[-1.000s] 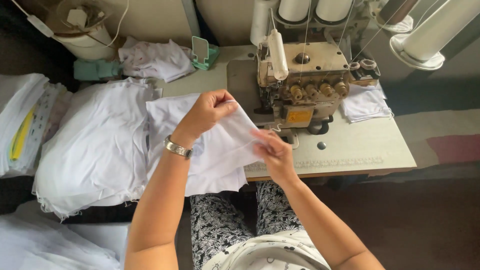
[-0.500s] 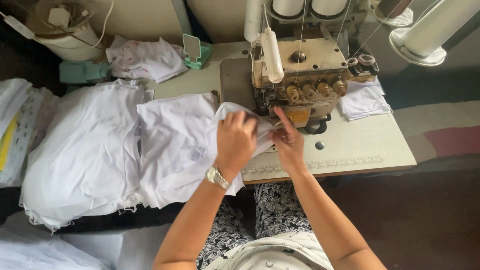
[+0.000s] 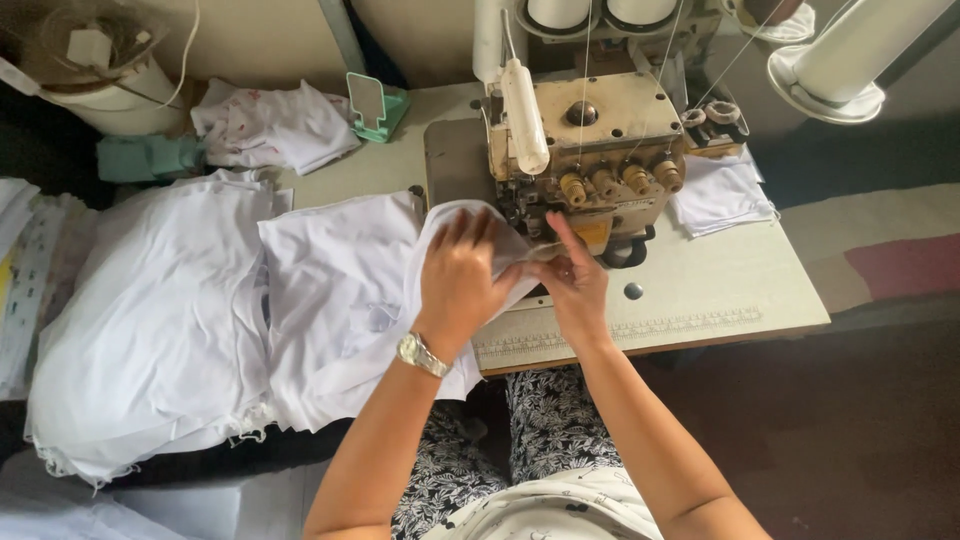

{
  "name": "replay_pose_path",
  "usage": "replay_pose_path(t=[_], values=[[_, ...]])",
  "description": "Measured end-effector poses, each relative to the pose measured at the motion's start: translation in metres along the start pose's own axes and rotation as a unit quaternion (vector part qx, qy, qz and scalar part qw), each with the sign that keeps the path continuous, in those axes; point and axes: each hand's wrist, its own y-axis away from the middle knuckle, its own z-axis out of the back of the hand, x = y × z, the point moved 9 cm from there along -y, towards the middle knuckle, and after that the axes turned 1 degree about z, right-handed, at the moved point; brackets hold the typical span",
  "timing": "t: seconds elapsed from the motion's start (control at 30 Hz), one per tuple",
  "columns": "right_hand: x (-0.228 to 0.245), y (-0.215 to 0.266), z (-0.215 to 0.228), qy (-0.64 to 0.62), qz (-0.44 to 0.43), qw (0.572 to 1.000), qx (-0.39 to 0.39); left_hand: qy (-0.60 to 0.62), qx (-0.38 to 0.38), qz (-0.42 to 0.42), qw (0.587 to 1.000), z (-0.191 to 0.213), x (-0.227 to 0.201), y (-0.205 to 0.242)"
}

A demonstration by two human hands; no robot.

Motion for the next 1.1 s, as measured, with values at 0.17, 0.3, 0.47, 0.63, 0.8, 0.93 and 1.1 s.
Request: replay_pose_path(t=[0.17,0.3,0.47,0.63,0.8,0.93,1.1], values=[[0.009,-0.004,0.002,-0.032,-0.041,0.999,0.001,0.022,0.050,-0.018,0.998,-0.004,0.015,-0.024],[0.004,-0.006,0.002,-0.065,-0.058,0.996,-0.017,0.045,0.058,-0.042,0.996,-0.017,0.027,-0.034],[0.004,-0.008,-0.002,-0.099,-0.052,0.993,-0.024,0.058,0.093,-0.039,0.993,-0.019,0.029,-0.041],[-0.007,-0.007,-0.001,-0.097,-0.049,0.994,-0.012,0.074,0.123,-0.054,0.988,-0.021,0.032,-0.046],[-0.008,0.000,-0.002,-0.135,-0.052,0.989,-0.035,0.083,0.121,-0.059,0.987,-0.020,0.031,-0.047],[-0.023,0.009,-0.004,-0.159,-0.074,0.981,-0.085,0.123,0.088,-0.046,0.987,-0.020,0.037,-0.042],[-0.045,0.019,-0.015,-0.211,-0.123,0.962,-0.126,0.120,-0.152,0.060,0.979,0.016,0.085,-0.004]])
